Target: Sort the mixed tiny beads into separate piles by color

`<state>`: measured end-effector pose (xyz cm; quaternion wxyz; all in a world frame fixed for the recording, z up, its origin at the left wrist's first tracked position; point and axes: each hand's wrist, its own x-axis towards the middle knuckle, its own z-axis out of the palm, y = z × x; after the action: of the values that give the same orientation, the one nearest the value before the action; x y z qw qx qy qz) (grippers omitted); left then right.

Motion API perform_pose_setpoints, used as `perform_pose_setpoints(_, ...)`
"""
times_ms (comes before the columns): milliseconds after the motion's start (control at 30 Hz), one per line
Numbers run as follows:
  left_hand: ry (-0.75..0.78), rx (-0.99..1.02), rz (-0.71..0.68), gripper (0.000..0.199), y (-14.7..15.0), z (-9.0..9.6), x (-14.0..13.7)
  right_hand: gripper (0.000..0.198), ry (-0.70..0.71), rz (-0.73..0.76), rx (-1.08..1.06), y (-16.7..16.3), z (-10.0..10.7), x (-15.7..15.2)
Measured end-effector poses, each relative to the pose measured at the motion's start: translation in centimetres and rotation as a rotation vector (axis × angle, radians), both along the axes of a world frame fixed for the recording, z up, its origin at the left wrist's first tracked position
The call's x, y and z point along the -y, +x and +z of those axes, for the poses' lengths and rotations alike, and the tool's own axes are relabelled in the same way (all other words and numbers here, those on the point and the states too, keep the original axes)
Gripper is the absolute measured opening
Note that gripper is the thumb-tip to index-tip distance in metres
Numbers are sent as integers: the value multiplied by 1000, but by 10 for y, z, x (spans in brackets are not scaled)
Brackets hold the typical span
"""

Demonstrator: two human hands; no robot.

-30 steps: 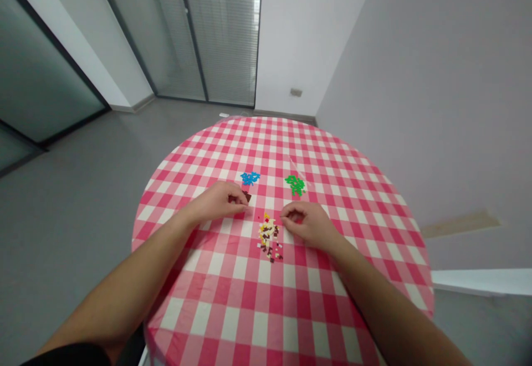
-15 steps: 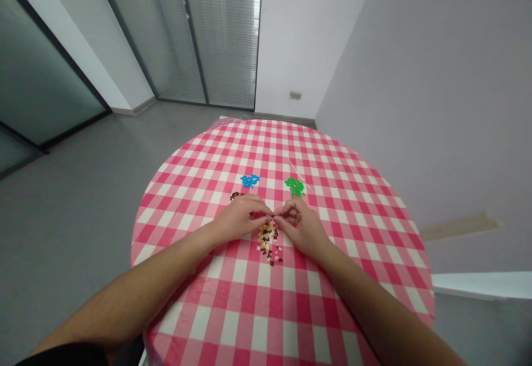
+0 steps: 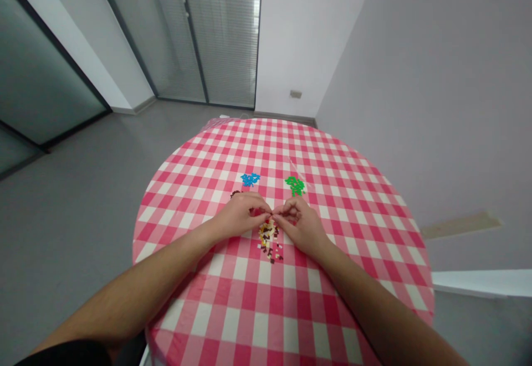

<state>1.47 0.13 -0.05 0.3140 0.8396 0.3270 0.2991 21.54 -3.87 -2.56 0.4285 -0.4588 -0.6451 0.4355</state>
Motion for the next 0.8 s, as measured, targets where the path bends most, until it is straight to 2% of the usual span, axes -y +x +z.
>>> perform_pose_setpoints(133, -6, 22, 17, 12, -5, 1, -3, 28, -13, -13, -18, 0, 1, 0)
perform_pose_setpoints(367, -101, 57, 98, 13, -28, 16, -13, 20, 19, -33, 138, 8, 2, -4)
perform_pose_setpoints(467, -173, -90, 64, 13, -46, 17, -23, 16, 17, -16, 176, 10, 2, -5)
perform_pose_setpoints(600, -281, -319, 115, 14, -68, 13, -36, 11, 20, 18, 279, 13, 6, -6)
perform_pose_setpoints(800, -373, -419, 101, 17, -76, 5, -42, 3, 4, 182, 455, 19, 15, -6)
